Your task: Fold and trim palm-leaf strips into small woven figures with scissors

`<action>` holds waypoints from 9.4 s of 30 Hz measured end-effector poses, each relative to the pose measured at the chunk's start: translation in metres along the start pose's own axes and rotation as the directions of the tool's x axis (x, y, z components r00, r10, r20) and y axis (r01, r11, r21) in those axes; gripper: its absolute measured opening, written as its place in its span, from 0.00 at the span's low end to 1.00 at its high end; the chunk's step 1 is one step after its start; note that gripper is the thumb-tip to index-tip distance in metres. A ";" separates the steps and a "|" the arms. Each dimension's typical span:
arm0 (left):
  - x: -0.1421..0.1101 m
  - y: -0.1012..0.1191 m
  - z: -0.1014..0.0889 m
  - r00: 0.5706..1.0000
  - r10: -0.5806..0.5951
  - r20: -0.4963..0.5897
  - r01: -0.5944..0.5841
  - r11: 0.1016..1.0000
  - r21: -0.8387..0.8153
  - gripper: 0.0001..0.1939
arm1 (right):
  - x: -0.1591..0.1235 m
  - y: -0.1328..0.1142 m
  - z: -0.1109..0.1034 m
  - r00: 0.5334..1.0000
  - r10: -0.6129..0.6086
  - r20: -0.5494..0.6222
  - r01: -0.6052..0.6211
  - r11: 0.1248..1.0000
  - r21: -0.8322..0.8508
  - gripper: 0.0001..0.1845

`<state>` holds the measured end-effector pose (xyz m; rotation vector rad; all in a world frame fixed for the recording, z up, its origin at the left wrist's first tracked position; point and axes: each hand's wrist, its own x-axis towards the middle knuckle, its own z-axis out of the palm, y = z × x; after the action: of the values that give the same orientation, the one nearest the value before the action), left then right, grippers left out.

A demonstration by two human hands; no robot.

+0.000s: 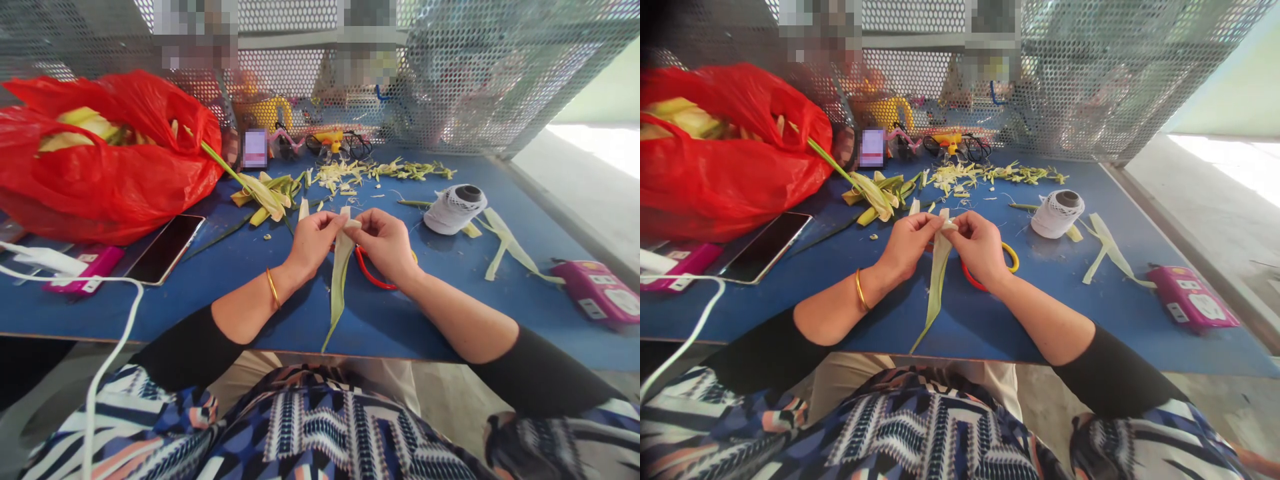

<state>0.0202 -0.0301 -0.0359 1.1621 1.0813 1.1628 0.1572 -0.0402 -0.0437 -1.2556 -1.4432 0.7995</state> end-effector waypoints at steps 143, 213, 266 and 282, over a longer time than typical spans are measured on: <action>0.005 -0.004 -0.004 0.986 0.109 0.124 -0.137 0.961 0.241 0.11 | 0.006 -0.016 -0.014 0.907 0.327 0.264 -0.412 0.817 0.404 0.24; 0.003 0.004 -0.007 0.993 0.076 0.088 -0.094 0.970 0.226 0.05 | 0.006 -0.009 -0.013 0.994 0.038 0.098 -0.050 0.991 0.125 0.14; 0.003 0.003 -0.009 0.963 0.215 0.162 -0.261 0.894 0.364 0.06 | 0.006 -0.005 -0.011 0.994 -0.057 0.096 0.041 0.986 0.160 0.09; 0.001 0.004 -0.008 0.934 0.299 0.197 -0.358 0.785 0.505 0.07 | 0.004 -0.001 -0.008 0.999 -0.052 0.012 0.051 0.994 0.098 0.09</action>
<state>0.0115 -0.0284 -0.0327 1.8970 1.1877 1.0691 0.1652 -0.0381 -0.0397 -1.1368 -1.4256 0.8354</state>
